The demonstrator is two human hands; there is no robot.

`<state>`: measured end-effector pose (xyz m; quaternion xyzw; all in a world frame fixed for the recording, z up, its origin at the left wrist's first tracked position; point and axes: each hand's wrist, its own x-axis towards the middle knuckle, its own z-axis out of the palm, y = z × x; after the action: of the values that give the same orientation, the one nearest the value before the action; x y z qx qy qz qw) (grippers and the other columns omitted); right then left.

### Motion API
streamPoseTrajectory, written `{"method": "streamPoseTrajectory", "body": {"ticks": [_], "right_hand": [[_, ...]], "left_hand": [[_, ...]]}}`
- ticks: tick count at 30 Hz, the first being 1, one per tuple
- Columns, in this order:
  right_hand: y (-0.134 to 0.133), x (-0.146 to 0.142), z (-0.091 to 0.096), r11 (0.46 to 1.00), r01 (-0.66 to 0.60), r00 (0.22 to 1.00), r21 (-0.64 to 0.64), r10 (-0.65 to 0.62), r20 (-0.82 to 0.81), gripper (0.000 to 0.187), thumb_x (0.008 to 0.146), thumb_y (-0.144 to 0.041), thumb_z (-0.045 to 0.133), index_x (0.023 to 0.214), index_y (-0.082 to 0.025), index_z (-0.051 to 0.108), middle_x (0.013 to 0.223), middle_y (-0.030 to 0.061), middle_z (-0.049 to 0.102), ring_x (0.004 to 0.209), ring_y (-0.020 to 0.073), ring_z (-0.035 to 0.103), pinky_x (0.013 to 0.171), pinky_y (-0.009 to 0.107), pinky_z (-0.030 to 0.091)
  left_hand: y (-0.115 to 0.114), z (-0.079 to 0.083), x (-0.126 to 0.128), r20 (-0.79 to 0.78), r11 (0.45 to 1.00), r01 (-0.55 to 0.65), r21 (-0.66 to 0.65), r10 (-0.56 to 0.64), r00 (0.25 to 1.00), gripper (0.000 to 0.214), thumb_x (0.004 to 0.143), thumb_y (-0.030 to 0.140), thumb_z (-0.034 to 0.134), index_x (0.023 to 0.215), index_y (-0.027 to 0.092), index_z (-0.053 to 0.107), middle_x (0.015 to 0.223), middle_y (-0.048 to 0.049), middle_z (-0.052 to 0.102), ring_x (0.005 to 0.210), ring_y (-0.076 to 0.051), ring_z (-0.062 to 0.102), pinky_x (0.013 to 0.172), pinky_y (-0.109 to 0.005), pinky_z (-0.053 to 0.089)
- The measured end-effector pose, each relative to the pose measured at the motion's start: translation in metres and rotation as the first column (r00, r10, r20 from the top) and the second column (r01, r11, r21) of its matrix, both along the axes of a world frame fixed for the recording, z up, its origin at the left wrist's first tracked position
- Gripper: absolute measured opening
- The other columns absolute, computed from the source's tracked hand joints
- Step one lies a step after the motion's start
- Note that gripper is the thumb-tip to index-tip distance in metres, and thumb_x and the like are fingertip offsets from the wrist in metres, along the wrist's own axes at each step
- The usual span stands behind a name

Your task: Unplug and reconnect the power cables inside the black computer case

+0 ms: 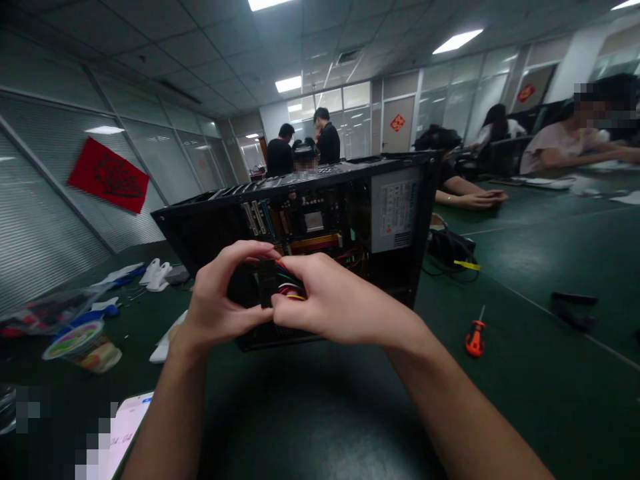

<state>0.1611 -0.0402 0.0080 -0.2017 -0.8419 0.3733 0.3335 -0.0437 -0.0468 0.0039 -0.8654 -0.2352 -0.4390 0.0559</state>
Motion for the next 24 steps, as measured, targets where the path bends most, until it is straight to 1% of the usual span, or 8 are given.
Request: {"method": "streamPoseTrajectory", "body": {"ticks": [4, 6, 9, 11, 13, 15, 19, 24], "right_hand": [[0.002, -0.002, -0.002, 0.996, 0.072, 0.997, 0.056, -0.071, -0.014, 0.002, 0.083, -0.017, 0.056, 0.083, -0.016, 0.058, 0.076, -0.0026, 0.055, 0.069, 0.0115, 0.048, 0.059, 0.021, 0.04], [0.005, -0.001, -0.003, 0.994, 0.077, 0.997, 0.077, -0.077, 0.002, 0.006, 0.086, -0.02, 0.056, 0.085, -0.016, 0.06, 0.078, -0.0015, 0.058, 0.071, 0.0126, 0.051, 0.061, 0.022, 0.042], [0.01, 0.004, -0.005, 0.989, 0.043, 0.998, 0.14, -0.048, 0.028, 0.018, 0.092, -0.026, 0.055, 0.105, -0.016, 0.063, 0.095, 0.0026, 0.067, 0.083, 0.0161, 0.061, 0.071, 0.025, 0.049], [0.012, 0.008, -0.007, 0.977, 0.038, 0.998, 0.21, -0.049, 0.047, 0.032, 0.093, -0.028, 0.056, 0.124, -0.018, 0.059, 0.111, 0.0057, 0.069, 0.095, 0.0188, 0.065, 0.081, 0.029, 0.053], [0.014, 0.011, -0.009, 0.953, 0.071, 0.994, 0.296, -0.093, 0.061, 0.045, 0.093, -0.027, 0.058, 0.137, -0.019, 0.052, 0.123, 0.0086, 0.067, 0.103, 0.0213, 0.066, 0.088, 0.033, 0.054], [0.014, 0.012, -0.012, 0.915, 0.12, 0.986, 0.385, -0.153, 0.058, 0.049, 0.094, -0.026, 0.056, 0.143, -0.019, 0.047, 0.131, 0.0113, 0.064, 0.112, 0.0241, 0.065, 0.095, 0.038, 0.054], [0.014, 0.009, -0.015, 0.849, 0.144, 0.981, 0.508, -0.189, 0.038, 0.047, 0.099, -0.023, 0.048, 0.146, -0.02, 0.046, 0.142, 0.0124, 0.059, 0.128, 0.0262, 0.058, 0.108, 0.044, 0.048], [0.01, 0.006, -0.011, 0.808, 0.151, 0.981, 0.57, -0.196, 0.017, 0.046, 0.101, -0.023, 0.044, 0.147, -0.02, 0.045, 0.143, 0.0128, 0.058, 0.13, 0.0266, 0.057, 0.109, 0.046, 0.049]], "left_hand": [[-0.001, 0.002, -0.001, -0.056, 0.999, -0.035, 0.031, 0.037, 0.998, 0.05, 0.081, 0.03, 0.077, 0.126, 0.02, 0.059, 0.117, -0.0107, 0.068, 0.107, -0.024, 0.064, 0.09, -0.036, 0.054], [-0.002, 0.002, -0.002, -0.07, 0.998, -0.058, 0.021, 0.059, 0.996, 0.048, 0.081, 0.03, 0.076, 0.125, 0.02, 0.059, 0.117, -0.0105, 0.067, 0.107, -0.024, 0.064, 0.09, -0.036, 0.054], [0.002, 0.001, -0.006, -0.077, 0.998, -0.059, -0.008, 0.058, 0.995, 0.048, 0.081, 0.032, 0.078, 0.123, 0.02, 0.059, 0.118, -0.0106, 0.066, 0.11, -0.024, 0.062, 0.094, -0.037, 0.053], [0.008, -0.002, -0.009, -0.061, 0.998, -0.053, -0.028, 0.051, 0.997, 0.05, 0.079, 0.033, 0.08, 0.122, 0.02, 0.059, 0.12, -0.011, 0.065, 0.113, -0.025, 0.061, 0.097, -0.039, 0.051], [0.015, -0.005, -0.01, -0.027, 0.997, -0.057, -0.042, 0.056, 0.998, 0.052, 0.077, 0.035, 0.081, 0.121, 0.02, 0.059, 0.121, -0.0112, 0.065, 0.115, -0.026, 0.061, 0.098, -0.04, 0.051], [0.021, -0.009, -0.011, 0.01, 0.996, -0.062, -0.064, 0.063, 0.998, 0.053, 0.076, 0.037, 0.082, 0.12, 0.02, 0.058, 0.12, -0.0111, 0.065, 0.114, -0.026, 0.061, 0.097, -0.04, 0.051], [0.025, -0.013, -0.007, 0.086, 0.99, -0.049, -0.133, 0.061, 0.994, 0.055, 0.074, 0.039, 0.084, 0.119, 0.019, 0.058, 0.118, -0.0111, 0.065, 0.111, -0.025, 0.063, 0.095, -0.038, 0.052], [0.018, -0.011, -0.004, 0.144, 0.986, -0.071, -0.149, 0.093, 0.985, 0.057, 0.07, 0.039, 0.086, 0.117, 0.018, 0.06, 0.117, -0.0113, 0.066, 0.111, -0.025, 0.063, 0.094, -0.037, 0.052]]}}
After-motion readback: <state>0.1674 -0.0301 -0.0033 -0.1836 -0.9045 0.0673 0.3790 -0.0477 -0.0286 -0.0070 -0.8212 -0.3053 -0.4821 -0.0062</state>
